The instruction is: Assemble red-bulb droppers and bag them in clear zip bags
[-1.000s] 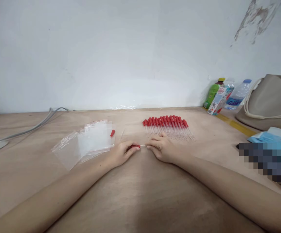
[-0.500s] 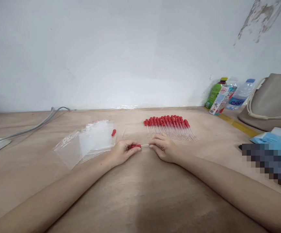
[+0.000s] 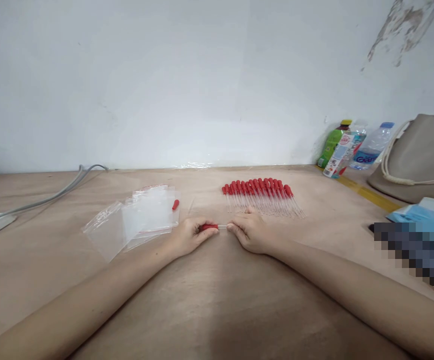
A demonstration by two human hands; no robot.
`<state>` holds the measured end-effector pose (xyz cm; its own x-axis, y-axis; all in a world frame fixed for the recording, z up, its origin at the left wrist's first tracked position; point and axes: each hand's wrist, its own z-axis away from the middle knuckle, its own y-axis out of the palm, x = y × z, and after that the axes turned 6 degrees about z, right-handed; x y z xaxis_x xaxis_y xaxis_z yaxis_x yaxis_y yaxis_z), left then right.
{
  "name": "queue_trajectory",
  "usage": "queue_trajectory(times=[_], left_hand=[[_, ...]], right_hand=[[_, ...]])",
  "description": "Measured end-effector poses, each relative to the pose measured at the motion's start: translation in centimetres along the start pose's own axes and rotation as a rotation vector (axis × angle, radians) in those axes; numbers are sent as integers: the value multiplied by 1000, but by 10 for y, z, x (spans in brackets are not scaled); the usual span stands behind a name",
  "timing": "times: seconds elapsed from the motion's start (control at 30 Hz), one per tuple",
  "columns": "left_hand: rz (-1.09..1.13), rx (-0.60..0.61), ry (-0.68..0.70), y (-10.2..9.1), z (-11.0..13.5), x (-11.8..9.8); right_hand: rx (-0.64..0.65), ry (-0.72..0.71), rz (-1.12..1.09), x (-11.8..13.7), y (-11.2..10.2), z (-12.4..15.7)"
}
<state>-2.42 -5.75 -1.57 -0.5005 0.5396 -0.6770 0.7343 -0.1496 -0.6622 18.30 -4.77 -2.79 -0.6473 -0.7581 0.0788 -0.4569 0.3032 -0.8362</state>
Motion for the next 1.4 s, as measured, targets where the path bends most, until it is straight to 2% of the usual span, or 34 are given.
queue_trajectory(times=[0.23, 0.4, 0.47, 0.57, 0.67, 0.73, 0.9, 1.0, 1.1, 1.23, 1.3, 1.4], left_hand=[[20, -24, 12, 0, -1, 2], [27, -20, 17, -1, -2, 5], [26, -55, 23, 0, -2, 7], [12, -111, 20, 1, -3, 11], [-43, -56, 8, 1, -5, 11], [-87, -3, 14, 1, -5, 8], [-102, 18, 32, -1, -5, 2], [-104, 16, 48, -2, -5, 3], [-104, 16, 60, -1, -4, 5], [-122, 5, 46, 2, -5, 3], [-205, -92, 78, 0, -6, 2], [-404, -305, 121, -13, -12, 9]], right_hand=[[166, 144, -139, 4, -2, -5], [235, 63, -53, 6, -22, -11], [280, 81, -74, 2, -32, -13], [311, 272, -159, -11, -42, -21], [244, 552, -181, -26, -41, -35], [191, 688, -131, -34, -33, -47], [161, 813, 134, -40, -2, -70], [186, 831, 210, -40, 9, -74], [191, 821, 233, -39, 11, -71], [111, 703, 214, -25, 13, -69], [84, 602, 148, -12, 19, -72], [69, 481, -3, 8, 35, -81]])
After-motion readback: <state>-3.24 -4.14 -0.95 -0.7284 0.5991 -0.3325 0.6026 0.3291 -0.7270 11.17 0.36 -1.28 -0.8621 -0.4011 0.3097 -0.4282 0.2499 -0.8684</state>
